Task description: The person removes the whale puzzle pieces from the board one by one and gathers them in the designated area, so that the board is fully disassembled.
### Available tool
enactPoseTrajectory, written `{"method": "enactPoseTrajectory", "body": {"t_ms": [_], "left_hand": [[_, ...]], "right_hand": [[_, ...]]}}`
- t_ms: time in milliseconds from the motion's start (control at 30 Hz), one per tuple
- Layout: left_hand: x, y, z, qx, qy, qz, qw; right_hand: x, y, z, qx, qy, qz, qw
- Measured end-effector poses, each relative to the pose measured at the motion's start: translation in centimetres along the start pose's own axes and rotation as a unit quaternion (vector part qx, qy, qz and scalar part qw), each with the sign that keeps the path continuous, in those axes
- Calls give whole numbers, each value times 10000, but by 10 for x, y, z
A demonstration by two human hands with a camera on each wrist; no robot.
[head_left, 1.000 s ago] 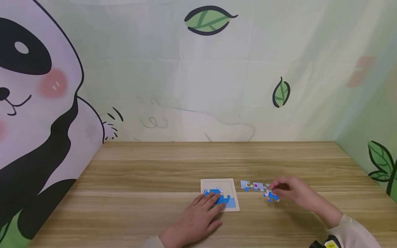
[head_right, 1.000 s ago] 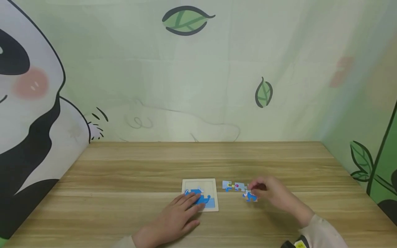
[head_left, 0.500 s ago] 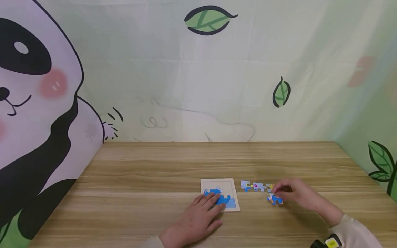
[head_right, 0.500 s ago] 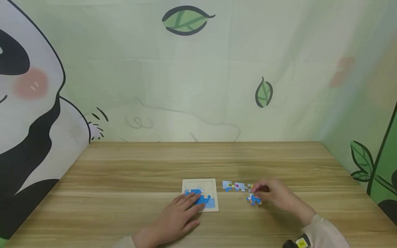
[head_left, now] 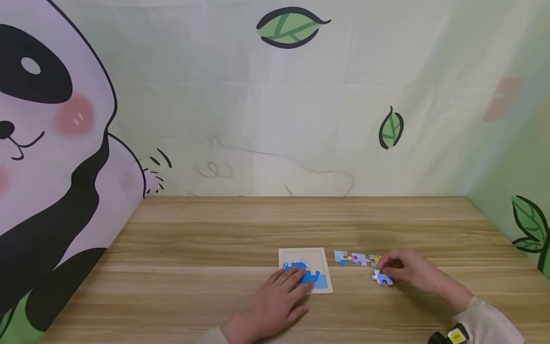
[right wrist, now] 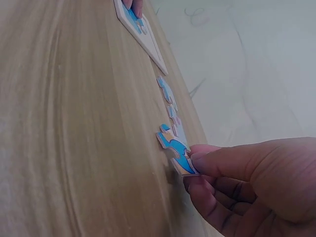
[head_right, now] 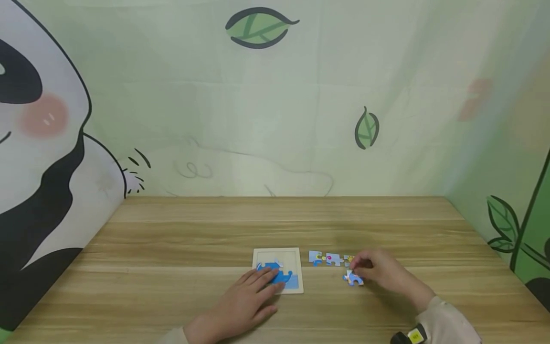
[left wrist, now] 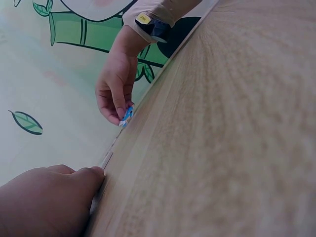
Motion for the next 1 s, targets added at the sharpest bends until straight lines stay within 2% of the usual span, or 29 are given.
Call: {"method": "enactPoseTrajectory", "body": {"t_ms": [133,533,800,1000], "left_hand": [[0,0,0,-5,8,-10,10000],[1,0,1,-88,57,4,9999],[0,0,1,-46,63,-28,10000],[0,0,1,-73,52,-25,10000]], "right_hand": [[-2,1,-1,-20,40,113,9999],[-3,2,-1,-152,506,755,9957],[-1,2,0,-273,456,812,9953],[6,0,-2,-360,614,722,9948]]}}
Point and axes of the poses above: each hand's wrist, its own z-axis away from the middle knuckle, its own y-axis out of the palm, x = y × z, the point moved 4 cm from there along -z, towards the middle knuckle, and after that the axes turned 2 degrees about y, right-handed, at the moved point
